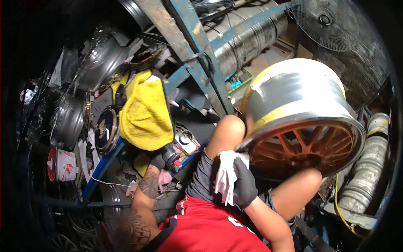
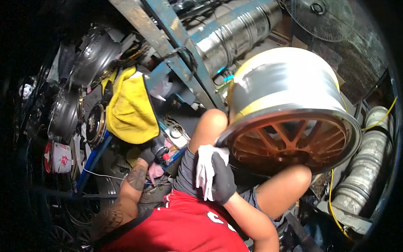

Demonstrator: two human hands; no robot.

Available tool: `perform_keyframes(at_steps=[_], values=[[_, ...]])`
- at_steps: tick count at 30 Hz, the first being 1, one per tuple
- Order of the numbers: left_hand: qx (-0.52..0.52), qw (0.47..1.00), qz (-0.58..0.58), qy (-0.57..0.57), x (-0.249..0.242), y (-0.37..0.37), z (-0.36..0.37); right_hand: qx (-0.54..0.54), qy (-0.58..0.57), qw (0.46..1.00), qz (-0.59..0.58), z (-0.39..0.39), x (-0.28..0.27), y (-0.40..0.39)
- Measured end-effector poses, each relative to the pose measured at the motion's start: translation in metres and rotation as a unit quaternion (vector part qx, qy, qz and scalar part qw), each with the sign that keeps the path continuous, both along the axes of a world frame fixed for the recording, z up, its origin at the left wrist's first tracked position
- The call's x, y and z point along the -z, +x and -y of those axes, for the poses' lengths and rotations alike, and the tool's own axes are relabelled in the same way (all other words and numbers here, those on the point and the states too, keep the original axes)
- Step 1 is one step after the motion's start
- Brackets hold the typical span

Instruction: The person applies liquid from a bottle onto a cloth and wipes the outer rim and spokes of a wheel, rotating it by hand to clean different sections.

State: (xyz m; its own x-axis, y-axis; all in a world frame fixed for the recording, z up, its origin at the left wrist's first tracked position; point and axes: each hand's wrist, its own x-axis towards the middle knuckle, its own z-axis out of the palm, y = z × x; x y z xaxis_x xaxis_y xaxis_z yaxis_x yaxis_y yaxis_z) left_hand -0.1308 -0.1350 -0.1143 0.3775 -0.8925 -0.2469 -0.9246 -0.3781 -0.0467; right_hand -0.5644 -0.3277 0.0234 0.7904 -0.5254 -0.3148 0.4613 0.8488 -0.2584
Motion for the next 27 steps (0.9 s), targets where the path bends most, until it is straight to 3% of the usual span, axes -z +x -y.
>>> perform_keyframes(at_steps=[5,8,9,11,13,16,19,24,27], values=[[-0.111,0.993,-0.041,0.006,-0.004,-0.007,0.019,-0.028,0.058,0.998,-0.024,0.007,-0.022,-0.004],[-0.158,0.966,-0.184,-0.084,-0.01,-0.036,0.037,-0.041,0.069,0.996,0.033,0.008,-0.019,-0.005],[-0.19,0.935,-0.27,-0.129,-0.016,-0.055,0.05,-0.041,0.086,0.994,0.053,0.008,-0.024,-0.005],[-0.261,0.823,-0.454,-0.219,-0.039,-0.099,0.076,-0.027,0.089,0.995,0.028,0.006,-0.027,0.0],[-0.263,0.746,-0.54,-0.288,-0.081,-0.155,0.101,-0.035,0.086,0.995,0.047,0.002,-0.026,-0.001],[-0.036,0.823,-0.414,-0.388,-0.154,-0.223,0.123,-0.042,0.072,0.994,0.07,-0.001,-0.016,-0.002],[0.207,0.894,-0.235,-0.32,-0.198,-0.251,0.127,-0.045,0.055,0.993,0.099,-0.002,-0.018,-0.003],[0.178,0.928,-0.181,-0.272,-0.196,-0.268,0.128,-0.047,0.058,0.986,0.152,-0.001,-0.01,-0.002],[0.178,0.926,-0.238,-0.235,-0.196,-0.277,0.12,-0.04,0.037,0.996,0.074,-0.002,-0.012,0.0]])
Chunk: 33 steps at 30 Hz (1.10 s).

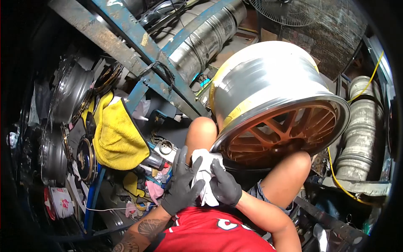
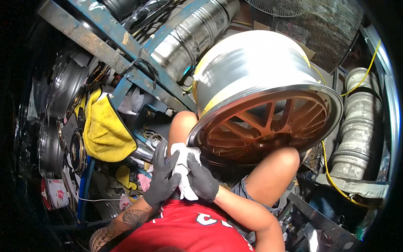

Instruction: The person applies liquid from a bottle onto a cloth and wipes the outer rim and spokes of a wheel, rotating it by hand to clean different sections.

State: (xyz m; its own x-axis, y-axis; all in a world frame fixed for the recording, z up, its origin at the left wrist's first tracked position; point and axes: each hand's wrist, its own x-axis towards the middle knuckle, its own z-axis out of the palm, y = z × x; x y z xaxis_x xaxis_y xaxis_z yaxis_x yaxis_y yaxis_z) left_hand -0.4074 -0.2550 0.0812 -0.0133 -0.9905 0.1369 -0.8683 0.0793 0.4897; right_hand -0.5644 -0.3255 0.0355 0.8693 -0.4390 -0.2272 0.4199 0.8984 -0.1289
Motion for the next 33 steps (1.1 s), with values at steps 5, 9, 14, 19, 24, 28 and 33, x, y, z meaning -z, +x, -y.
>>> perform_keyframes(at_steps=[5,9,14,19,24,28,33], values=[[0.004,0.905,-0.425,0.002,-0.005,0.008,0.002,-0.005,-0.155,0.986,-0.054,-0.001,0.005,0.0],[-0.048,0.982,-0.182,-0.009,-0.011,0.019,0.011,-0.038,-0.219,0.968,-0.114,-0.002,0.023,0.001],[-0.036,0.998,-0.002,-0.044,0.006,0.008,0.011,-0.088,-0.384,0.907,-0.148,0.012,-0.009,-0.013],[0.006,0.995,0.09,-0.049,0.007,0.007,0.007,0.049,-0.453,0.871,-0.183,-0.002,0.01,0.0],[0.038,0.992,0.108,-0.045,0.014,0.009,0.004,-0.005,-0.405,0.904,-0.138,-0.001,0.015,-0.002],[-0.056,0.995,0.041,-0.077,0.029,0.021,0.003,0.007,-0.394,0.909,-0.135,0.001,-0.001,-0.007],[-0.024,0.986,-0.106,-0.123,0.004,0.034,0.021,0.045,-0.518,0.836,-0.174,0.003,0.002,-0.005]])
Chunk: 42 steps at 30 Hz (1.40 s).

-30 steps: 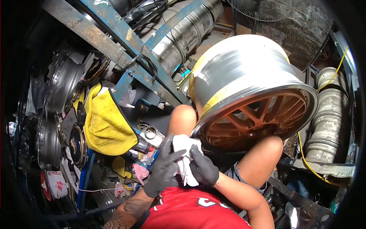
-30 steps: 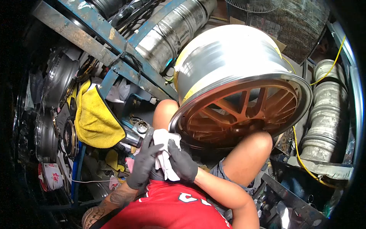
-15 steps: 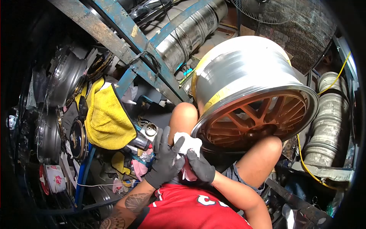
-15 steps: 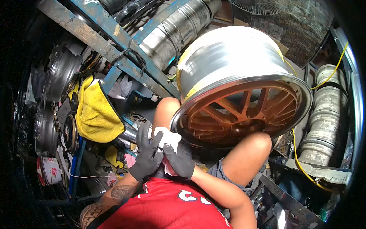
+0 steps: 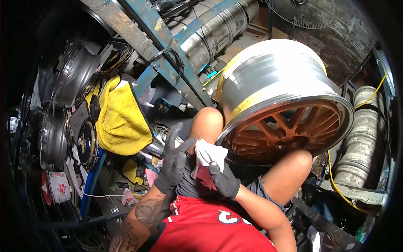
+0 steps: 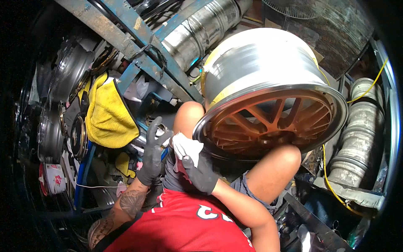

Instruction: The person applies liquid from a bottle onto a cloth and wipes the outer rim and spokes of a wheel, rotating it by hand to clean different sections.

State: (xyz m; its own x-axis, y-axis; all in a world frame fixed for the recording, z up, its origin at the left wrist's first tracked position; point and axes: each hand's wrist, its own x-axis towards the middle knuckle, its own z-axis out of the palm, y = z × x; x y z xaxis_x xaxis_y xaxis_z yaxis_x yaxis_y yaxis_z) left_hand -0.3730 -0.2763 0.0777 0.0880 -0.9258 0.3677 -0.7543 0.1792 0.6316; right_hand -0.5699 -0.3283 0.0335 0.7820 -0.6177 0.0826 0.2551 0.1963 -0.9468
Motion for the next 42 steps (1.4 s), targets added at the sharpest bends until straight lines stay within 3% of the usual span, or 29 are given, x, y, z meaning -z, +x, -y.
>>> perform_keyframes(at_steps=[3,8,12,16,19,20,22,24,26,28,31,34,37,40,42], values=[[0.016,0.998,-0.024,0.054,-0.009,-0.007,-0.002,0.026,-0.109,0.993,-0.026,0.004,0.007,0.001],[0.029,0.995,0.058,0.072,-0.007,-0.026,-0.008,0.049,-0.151,0.986,-0.04,0.008,-0.013,-0.003],[-0.034,0.99,0.123,0.055,-0.013,-0.016,-0.004,0.08,-0.163,0.983,-0.025,0.006,-0.009,0.003],[0.042,0.982,0.168,0.072,-0.006,-0.035,-0.017,0.136,-0.235,0.962,0.0,0.004,-0.011,0.004],[-0.036,0.99,0.124,0.063,-0.011,-0.022,-0.008,0.084,-0.204,0.975,-0.011,0.005,-0.011,-0.003],[-0.017,0.974,0.22,0.049,-0.003,-0.026,-0.008,0.081,-0.18,0.98,-0.014,0.002,-0.008,-0.003],[0.04,0.978,0.198,0.06,-0.001,-0.03,-0.015,0.098,-0.111,0.989,0.003,-0.007,0.005,0.004],[0.045,0.974,0.218,0.043,0.008,-0.022,-0.017,0.002,0.033,0.999,-0.003,-0.003,-0.005,-0.006],[-0.018,0.999,-0.011,-0.036,0.007,-0.015,-0.012,-0.054,0.137,0.989,0.003,-0.003,-0.003,-0.007],[-0.039,0.993,-0.092,-0.07,-0.002,-0.007,-0.002,-0.019,0.154,0.987,0.035,-0.005,0.001,-0.005],[-0.047,0.982,0.177,0.039,0.005,-0.014,-0.006,-0.02,0.191,0.98,0.059,-0.006,0.001,-0.003],[-0.036,0.985,0.164,0.037,0.008,-0.023,-0.008,-0.041,0.245,0.967,0.057,-0.007,0.008,-0.009],[-0.053,0.985,0.153,0.056,0.014,-0.026,-0.011,-0.042,0.18,0.983,0.018,-0.005,0.022,-0.006],[-0.056,0.99,0.125,0.044,0.015,-0.032,-0.009,0.001,0.083,0.996,0.032,0.0,-0.002,-0.008],[-0.054,0.984,0.164,0.052,0.009,-0.034,-0.007,-0.043,0.123,0.991,0.032,0.001,0.003,-0.012]])
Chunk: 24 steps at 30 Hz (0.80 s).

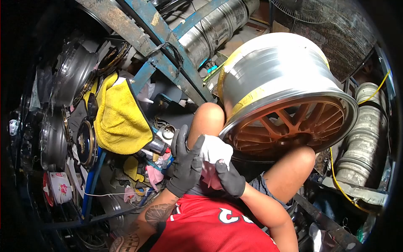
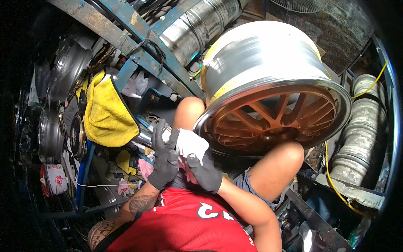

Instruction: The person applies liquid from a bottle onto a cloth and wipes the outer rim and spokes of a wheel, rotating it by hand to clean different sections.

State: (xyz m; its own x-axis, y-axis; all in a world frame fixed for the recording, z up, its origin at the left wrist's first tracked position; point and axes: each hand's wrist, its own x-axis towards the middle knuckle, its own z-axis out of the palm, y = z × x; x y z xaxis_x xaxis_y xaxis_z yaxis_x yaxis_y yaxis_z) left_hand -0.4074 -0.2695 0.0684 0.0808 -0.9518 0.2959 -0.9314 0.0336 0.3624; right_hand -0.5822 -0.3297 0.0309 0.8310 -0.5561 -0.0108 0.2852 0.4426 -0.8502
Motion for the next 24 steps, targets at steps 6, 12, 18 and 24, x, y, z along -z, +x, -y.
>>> perform_keyframes(at_steps=[6,12,18,24], values=[[0.049,0.998,0.039,0.0,0.002,-0.014,-0.005,0.043,-0.03,0.998,0.02,0.002,-0.014,0.003],[0.037,0.998,0.052,0.007,-0.013,-0.011,0.0,0.107,-0.254,0.961,-0.035,0.005,-0.008,0.006],[-0.011,0.989,-0.142,-0.036,-0.007,0.019,0.013,0.025,-0.203,0.978,-0.052,0.008,-0.011,0.003],[0.047,0.998,0.005,-0.049,-0.006,0.01,0.006,0.133,-0.31,0.941,-0.014,0.006,-0.008,0.004]])
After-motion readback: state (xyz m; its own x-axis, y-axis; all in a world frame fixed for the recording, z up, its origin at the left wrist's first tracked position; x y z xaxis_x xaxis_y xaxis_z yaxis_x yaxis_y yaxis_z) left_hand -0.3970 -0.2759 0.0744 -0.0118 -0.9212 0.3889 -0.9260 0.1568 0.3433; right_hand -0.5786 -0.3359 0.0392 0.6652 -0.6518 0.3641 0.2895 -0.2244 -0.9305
